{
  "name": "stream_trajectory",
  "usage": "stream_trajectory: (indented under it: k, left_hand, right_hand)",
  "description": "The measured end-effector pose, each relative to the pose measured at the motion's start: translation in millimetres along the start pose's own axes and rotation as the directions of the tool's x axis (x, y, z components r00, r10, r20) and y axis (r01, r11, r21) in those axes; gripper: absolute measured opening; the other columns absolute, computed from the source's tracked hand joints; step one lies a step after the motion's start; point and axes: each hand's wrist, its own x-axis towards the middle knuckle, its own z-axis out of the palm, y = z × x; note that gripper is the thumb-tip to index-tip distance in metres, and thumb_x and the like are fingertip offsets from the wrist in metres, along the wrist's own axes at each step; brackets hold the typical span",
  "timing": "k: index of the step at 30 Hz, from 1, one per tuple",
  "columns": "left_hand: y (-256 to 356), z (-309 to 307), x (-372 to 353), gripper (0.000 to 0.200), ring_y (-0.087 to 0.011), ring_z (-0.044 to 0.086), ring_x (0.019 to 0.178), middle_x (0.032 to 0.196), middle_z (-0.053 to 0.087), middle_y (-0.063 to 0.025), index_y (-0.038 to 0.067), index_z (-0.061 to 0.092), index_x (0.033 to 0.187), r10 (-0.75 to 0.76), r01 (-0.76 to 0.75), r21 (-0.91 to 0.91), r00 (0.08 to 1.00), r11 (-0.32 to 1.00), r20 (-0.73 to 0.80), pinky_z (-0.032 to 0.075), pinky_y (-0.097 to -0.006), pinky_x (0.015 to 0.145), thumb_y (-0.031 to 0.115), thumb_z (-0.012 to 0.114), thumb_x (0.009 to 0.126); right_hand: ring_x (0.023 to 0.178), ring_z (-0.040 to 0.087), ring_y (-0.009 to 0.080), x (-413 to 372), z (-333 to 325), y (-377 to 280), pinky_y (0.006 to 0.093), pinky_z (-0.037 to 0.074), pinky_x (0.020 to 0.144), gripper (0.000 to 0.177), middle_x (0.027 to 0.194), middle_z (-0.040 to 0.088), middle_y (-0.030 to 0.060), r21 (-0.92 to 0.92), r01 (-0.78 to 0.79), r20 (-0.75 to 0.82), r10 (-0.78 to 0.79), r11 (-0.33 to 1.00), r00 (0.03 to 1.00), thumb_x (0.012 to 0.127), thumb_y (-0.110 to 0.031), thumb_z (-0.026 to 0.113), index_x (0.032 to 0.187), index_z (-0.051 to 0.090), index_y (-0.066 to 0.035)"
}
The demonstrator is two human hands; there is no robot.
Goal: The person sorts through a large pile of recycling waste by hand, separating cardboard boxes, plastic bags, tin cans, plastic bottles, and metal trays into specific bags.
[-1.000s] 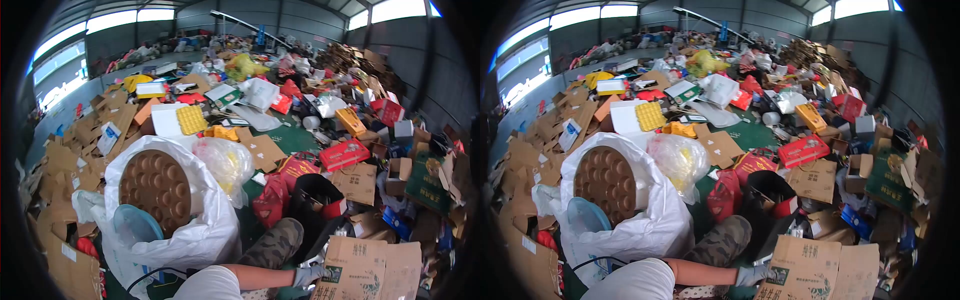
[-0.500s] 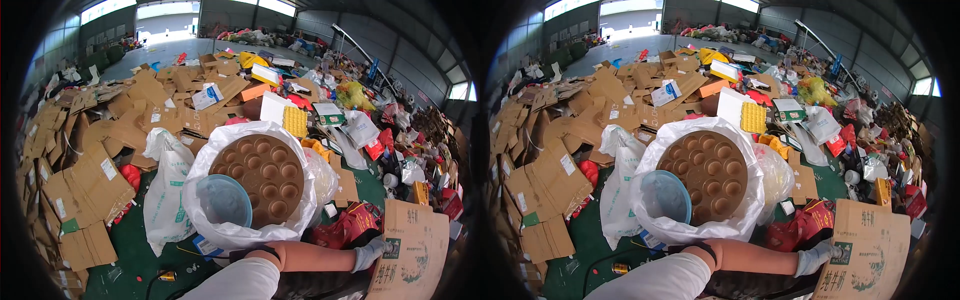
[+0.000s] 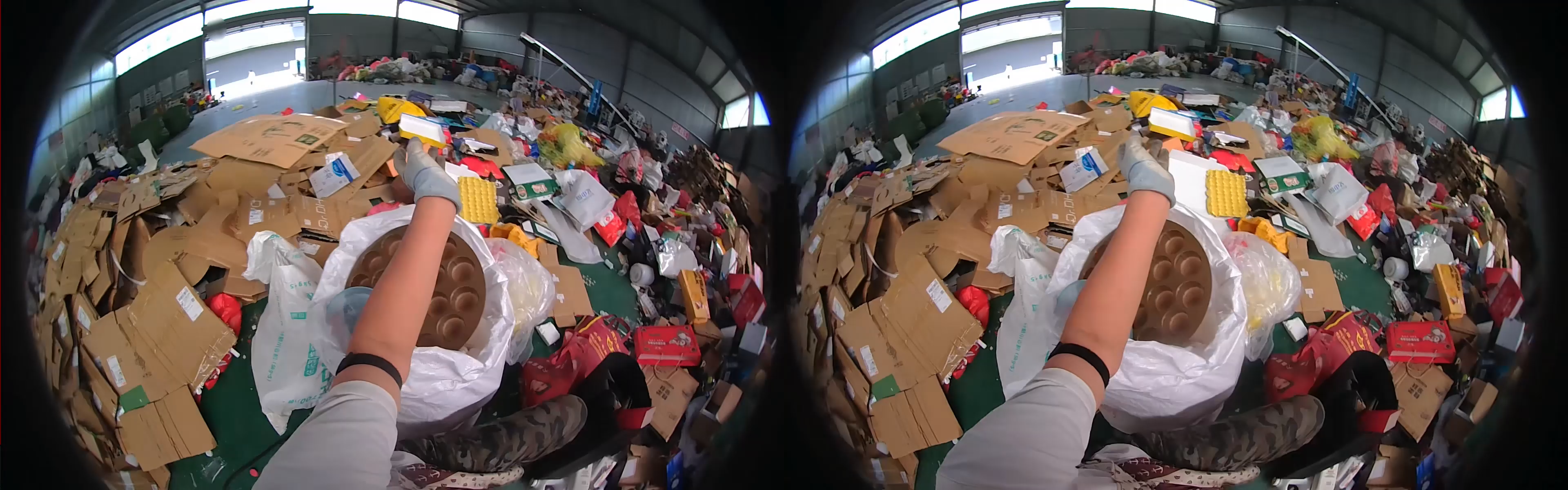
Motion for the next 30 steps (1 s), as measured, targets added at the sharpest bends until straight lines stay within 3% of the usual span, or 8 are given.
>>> stream_trajectory:
  k: [3,4,7,10,15,20,25,30]
  left_hand:
    - [-98.7,17.2,-60.3,0.020,-0.0182,0.058,0.061,0.081,0.056,-0.0050,0.016,0.048,0.100,-0.304,0.275,0.148,0.922,0.950,0.238,0.049,-0.0303,0.057,0.023,0.058,0.083]
    - [-127.3,19.6,-111.1,0.020,-0.0194,0.060,0.066,0.083,0.056,-0.0058,0.013,0.050,0.098,-0.397,0.344,0.209,0.856,0.916,0.331,0.050,-0.0311,0.059,0.024,0.058,0.084]
    - [-213.2,15.7,-251.1,0.024,-0.0229,0.061,0.081,0.090,0.060,-0.0093,0.005,0.051,0.100,-0.705,0.495,0.520,0.610,0.696,0.362,0.052,-0.0348,0.073,0.026,0.049,0.089]
    - [-245.4,-49.0,-393.3,0.022,-0.0199,0.059,0.083,0.095,0.059,-0.0065,0.011,0.049,0.108,-0.879,0.516,0.727,0.123,0.453,0.461,0.050,-0.0328,0.072,0.022,0.051,0.089]
    - [-242.5,-182.4,-568.2,0.031,-0.0175,0.062,0.076,0.095,0.060,-0.0082,0.006,0.047,0.112,-0.936,0.526,0.850,-0.311,-0.024,0.166,0.052,-0.0260,0.062,0.011,0.059,0.084]
    - [-268.1,-240.7,-623.3,0.033,-0.0146,0.062,0.076,0.098,0.060,-0.0085,0.004,0.045,0.116,-0.882,0.259,0.933,-0.458,-0.250,-0.110,0.052,-0.0235,0.062,0.008,0.056,0.085]
    - [-287.7,-237.2,-605.6,0.035,-0.0168,0.062,0.084,0.103,0.059,-0.0113,0.003,0.045,0.119,-0.617,0.058,0.799,-0.669,-0.599,-0.414,0.051,-0.0263,0.069,0.011,0.055,0.087]
    - [-311.2,-224.7,-596.8,0.037,-0.0208,0.061,0.090,0.106,0.058,-0.0129,-0.001,0.044,0.120,-0.645,0.002,0.823,-0.622,-0.568,-0.443,0.050,-0.0292,0.075,0.015,0.054,0.088]
  right_hand:
    - [0.090,0.058,0.0093,87.6,-75.0,8.0,0.0266,0.054,0.065,0.038,0.112,0.057,0.0060,-0.003,0.137,0.000,-0.137,0.991,0.991,0.090,-0.034,0.050,0.119,0.050,-0.010]
    - [0.074,0.061,0.0090,75.8,-60.2,-11.5,0.0230,0.052,0.059,0.032,0.096,0.063,0.0022,0.023,-0.091,0.099,0.088,0.996,0.991,0.090,-0.037,0.049,0.110,0.056,-0.012]
    - [0.061,0.058,0.0130,81.9,-55.9,-33.3,0.0264,0.046,0.051,0.028,0.080,0.063,0.0004,-0.009,-0.041,-0.105,0.040,0.999,0.994,0.088,-0.037,0.054,0.101,0.058,-0.013]
    - [0.061,0.057,0.0131,97.0,-102.3,-55.6,0.0263,0.046,0.049,0.023,0.078,0.062,0.0011,0.011,0.065,-0.278,-0.059,0.998,0.959,0.086,-0.034,0.058,0.097,0.058,-0.013]
    - [0.063,0.060,0.0162,127.1,-240.6,-89.5,0.0274,0.049,0.048,0.012,0.076,0.064,0.0025,0.070,0.044,-0.634,0.010,0.997,0.773,0.085,-0.028,0.058,0.085,0.058,-0.015]
    - [0.059,0.055,0.0184,197.9,-351.5,-75.6,0.0296,0.049,0.052,0.018,0.083,0.058,0.0047,-0.099,-0.184,-0.828,0.021,0.978,0.560,0.084,-0.029,0.060,0.093,0.053,-0.015]
    - [0.100,0.049,0.0261,272.6,-446.5,13.6,0.0387,0.048,0.068,0.058,0.120,0.048,0.0098,-0.192,-0.450,-0.898,0.029,0.872,0.439,0.070,-0.038,0.073,0.117,0.050,-0.014]
    - [0.094,0.051,0.0247,333.9,-461.5,51.0,0.0411,0.046,0.071,0.070,0.115,0.051,0.0079,-0.214,-0.244,-0.918,-0.109,0.946,0.381,0.064,-0.041,0.078,0.119,0.047,-0.014]
